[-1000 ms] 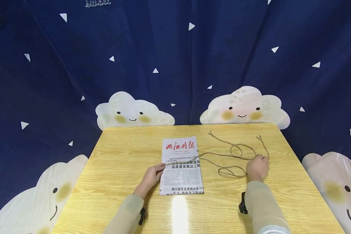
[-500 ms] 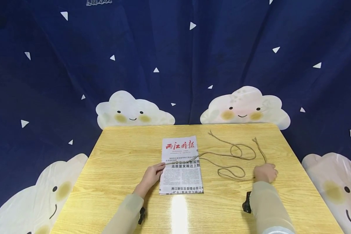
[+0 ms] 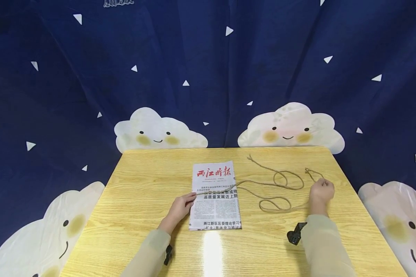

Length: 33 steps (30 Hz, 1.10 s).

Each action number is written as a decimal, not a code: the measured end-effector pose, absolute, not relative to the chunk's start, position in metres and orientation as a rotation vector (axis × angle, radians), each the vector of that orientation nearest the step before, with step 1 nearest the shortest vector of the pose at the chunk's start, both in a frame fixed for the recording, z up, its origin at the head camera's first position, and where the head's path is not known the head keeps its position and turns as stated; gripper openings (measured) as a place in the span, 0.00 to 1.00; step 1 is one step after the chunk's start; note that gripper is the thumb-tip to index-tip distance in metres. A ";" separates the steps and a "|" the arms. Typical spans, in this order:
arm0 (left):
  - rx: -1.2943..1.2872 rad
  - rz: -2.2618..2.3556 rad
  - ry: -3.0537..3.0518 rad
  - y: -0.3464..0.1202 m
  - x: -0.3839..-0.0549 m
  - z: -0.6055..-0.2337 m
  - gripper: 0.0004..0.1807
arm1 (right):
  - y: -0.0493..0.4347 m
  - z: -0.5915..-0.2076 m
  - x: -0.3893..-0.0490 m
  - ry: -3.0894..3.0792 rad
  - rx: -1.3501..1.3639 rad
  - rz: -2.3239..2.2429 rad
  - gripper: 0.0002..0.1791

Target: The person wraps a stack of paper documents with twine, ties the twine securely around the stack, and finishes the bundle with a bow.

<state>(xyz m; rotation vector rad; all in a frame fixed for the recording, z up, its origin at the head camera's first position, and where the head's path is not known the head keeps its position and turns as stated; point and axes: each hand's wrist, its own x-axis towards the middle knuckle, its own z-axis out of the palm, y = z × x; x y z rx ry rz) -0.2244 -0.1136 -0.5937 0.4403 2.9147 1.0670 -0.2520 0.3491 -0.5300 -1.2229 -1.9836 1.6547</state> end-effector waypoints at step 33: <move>0.400 0.960 3.251 -0.093 -0.240 -0.598 0.04 | 0.203 -0.546 -0.298 -2.740 0.091 1.879 0.23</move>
